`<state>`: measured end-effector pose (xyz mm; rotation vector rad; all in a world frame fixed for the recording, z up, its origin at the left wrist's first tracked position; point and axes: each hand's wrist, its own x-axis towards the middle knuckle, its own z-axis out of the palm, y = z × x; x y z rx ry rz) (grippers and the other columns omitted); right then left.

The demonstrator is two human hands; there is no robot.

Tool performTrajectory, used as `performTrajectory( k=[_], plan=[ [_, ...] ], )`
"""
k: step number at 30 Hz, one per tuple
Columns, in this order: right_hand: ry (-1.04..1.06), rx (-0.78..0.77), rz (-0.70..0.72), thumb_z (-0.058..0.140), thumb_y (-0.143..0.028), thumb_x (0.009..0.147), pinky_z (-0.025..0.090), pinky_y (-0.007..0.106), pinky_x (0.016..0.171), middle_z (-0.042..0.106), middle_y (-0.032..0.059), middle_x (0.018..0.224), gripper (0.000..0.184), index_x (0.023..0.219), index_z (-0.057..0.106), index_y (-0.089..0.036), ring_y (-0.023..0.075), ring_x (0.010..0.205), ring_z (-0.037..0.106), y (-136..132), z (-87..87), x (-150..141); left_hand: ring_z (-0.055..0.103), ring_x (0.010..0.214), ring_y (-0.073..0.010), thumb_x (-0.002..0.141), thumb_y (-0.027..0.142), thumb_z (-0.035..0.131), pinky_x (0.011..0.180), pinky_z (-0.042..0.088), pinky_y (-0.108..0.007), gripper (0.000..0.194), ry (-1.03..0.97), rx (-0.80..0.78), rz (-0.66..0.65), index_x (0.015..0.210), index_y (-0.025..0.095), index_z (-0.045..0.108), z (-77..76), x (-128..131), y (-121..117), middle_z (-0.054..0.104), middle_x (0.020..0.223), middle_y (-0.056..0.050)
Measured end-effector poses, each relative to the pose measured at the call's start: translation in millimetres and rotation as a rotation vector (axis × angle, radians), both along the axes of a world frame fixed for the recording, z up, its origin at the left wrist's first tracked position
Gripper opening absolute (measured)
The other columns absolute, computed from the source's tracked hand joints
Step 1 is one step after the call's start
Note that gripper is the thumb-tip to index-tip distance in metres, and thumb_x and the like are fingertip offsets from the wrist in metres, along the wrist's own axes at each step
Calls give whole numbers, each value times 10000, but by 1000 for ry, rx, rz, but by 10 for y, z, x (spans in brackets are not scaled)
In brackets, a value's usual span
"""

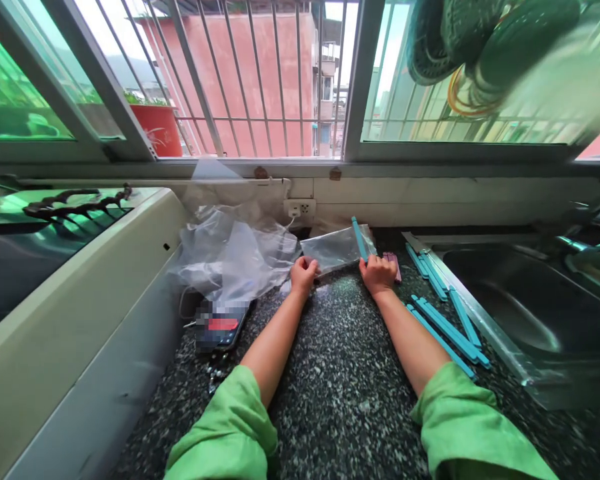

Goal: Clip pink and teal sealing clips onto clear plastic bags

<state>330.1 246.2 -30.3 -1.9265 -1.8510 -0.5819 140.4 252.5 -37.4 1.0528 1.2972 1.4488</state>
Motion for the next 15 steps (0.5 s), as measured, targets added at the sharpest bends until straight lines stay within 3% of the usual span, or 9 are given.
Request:
performTrajectory(
  k=[2, 6, 10, 15],
  plan=[
    [36, -10, -37, 379, -289, 863, 249, 346, 626, 651, 196, 728, 335, 810, 628, -72, 253, 689, 558, 118, 4, -9, 523, 491, -110, 681, 247, 582, 518, 414, -230, 170, 41, 13, 16, 823, 159, 548, -9, 88, 115, 564, 619, 23],
    [100, -27, -98, 382, -300, 863, 267, 352, 641, 658, 208, 746, 342, 827, 629, -67, 259, 710, 585, 332, 12, -26, 558, 549, -127, 690, 199, 618, 589, 430, -240, 412, 151, 66, 12, 1091, 157, 532, -22, 225, 306, 625, 716, -12],
    [162, -40, -180, 366, -314, 869, 280, 345, 654, 668, 199, 767, 356, 850, 625, -72, 251, 729, 608, 522, 14, -16, 572, 565, -122, 733, 211, 593, 644, 452, -260, 628, 318, 141, -34, 1314, 179, 355, -59, 305, 489, 663, 878, -40],
    [220, -54, -289, 360, -350, 869, 300, 346, 685, 675, 197, 779, 390, 869, 632, -70, 257, 762, 626, 685, 11, 21, 540, 502, -82, 743, 205, 580, 641, 469, -250, 745, 400, 152, -47, 1390, 230, 212, -109, 329, 637, 665, 951, -18]
  ],
)
